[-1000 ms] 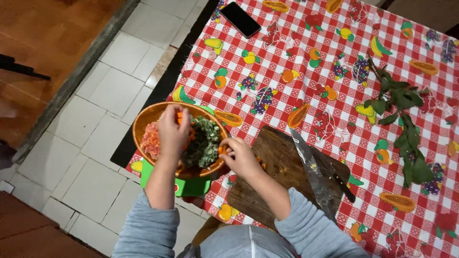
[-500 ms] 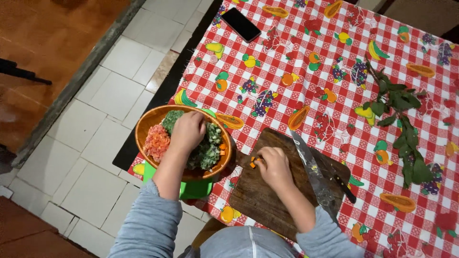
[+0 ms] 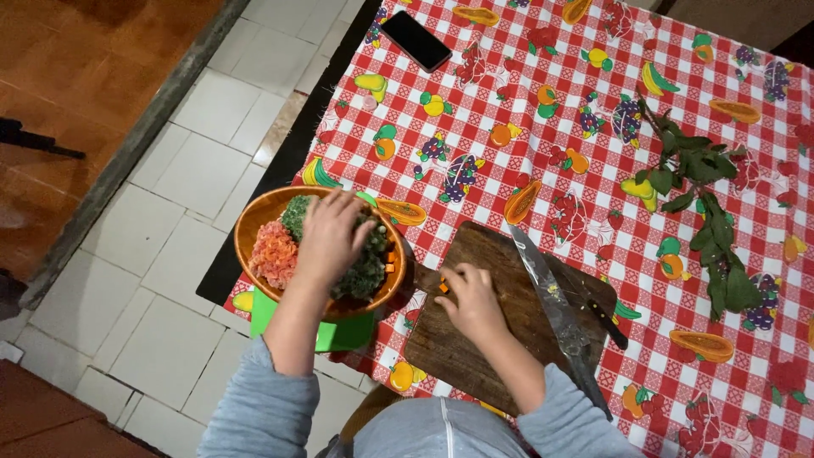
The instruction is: Chop a carrot and then use a food processor to blend ingredients.
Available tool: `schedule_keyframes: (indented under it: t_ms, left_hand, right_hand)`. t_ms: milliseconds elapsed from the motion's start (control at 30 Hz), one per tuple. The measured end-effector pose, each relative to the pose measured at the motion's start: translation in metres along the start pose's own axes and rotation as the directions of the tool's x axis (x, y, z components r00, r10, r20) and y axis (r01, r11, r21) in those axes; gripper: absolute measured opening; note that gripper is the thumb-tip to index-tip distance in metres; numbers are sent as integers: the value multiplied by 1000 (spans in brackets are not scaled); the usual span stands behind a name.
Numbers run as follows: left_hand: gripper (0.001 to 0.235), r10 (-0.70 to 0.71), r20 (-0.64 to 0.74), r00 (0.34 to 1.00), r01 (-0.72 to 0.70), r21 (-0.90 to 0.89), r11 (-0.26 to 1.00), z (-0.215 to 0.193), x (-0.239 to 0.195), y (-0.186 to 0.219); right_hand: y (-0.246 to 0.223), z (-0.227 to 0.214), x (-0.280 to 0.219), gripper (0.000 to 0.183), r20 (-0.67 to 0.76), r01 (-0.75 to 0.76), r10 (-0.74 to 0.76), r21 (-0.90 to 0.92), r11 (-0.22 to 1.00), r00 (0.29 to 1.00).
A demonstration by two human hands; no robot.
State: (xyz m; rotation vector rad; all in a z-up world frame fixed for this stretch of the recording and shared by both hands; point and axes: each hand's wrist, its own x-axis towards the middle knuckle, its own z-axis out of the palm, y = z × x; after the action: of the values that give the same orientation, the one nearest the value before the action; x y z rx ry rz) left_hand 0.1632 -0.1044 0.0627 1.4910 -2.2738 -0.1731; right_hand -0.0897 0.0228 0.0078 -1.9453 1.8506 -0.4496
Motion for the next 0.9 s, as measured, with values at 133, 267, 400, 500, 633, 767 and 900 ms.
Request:
schedule_keyframes:
  t_ms: [133, 267, 400, 500, 633, 767, 900]
  left_hand:
    - [26, 32, 17, 999, -26, -280, 960, 2, -21, 43]
    - [16, 181, 172, 968, -37, -617, 786, 12, -65, 84]
    - [18, 307, 259, 916, -46, -691, 722, 30, -101, 83]
    - [18, 274, 322, 906, 9, -662, 749, 36, -107, 76]
    - [18, 95, 420, 902, 196, -596, 778, 33, -108, 71]
    - [19, 137, 315, 939, 113, -660, 742, 53, -120, 64]
    - [21, 164, 321, 933, 70, -607, 792, 49, -127, 67]
  right_hand:
    - [4, 14, -3, 39, -18, 80, -79, 32, 996, 997]
    - [12, 16, 3, 18, 55, 2, -5, 59, 998, 998]
    - [20, 15, 17, 14, 114, -35, 23, 104, 994, 993]
    - [7, 8, 30, 12, 116, 1, -20, 160, 987, 993]
    - [-42, -13, 51, 10, 79, 106, -137, 316, 943, 987]
    - [-102, -29, 70, 12, 92, 159, -215, 414, 896, 972]
    - [-106, -31, 78, 17, -40, 327, -341, 407, 853, 939]
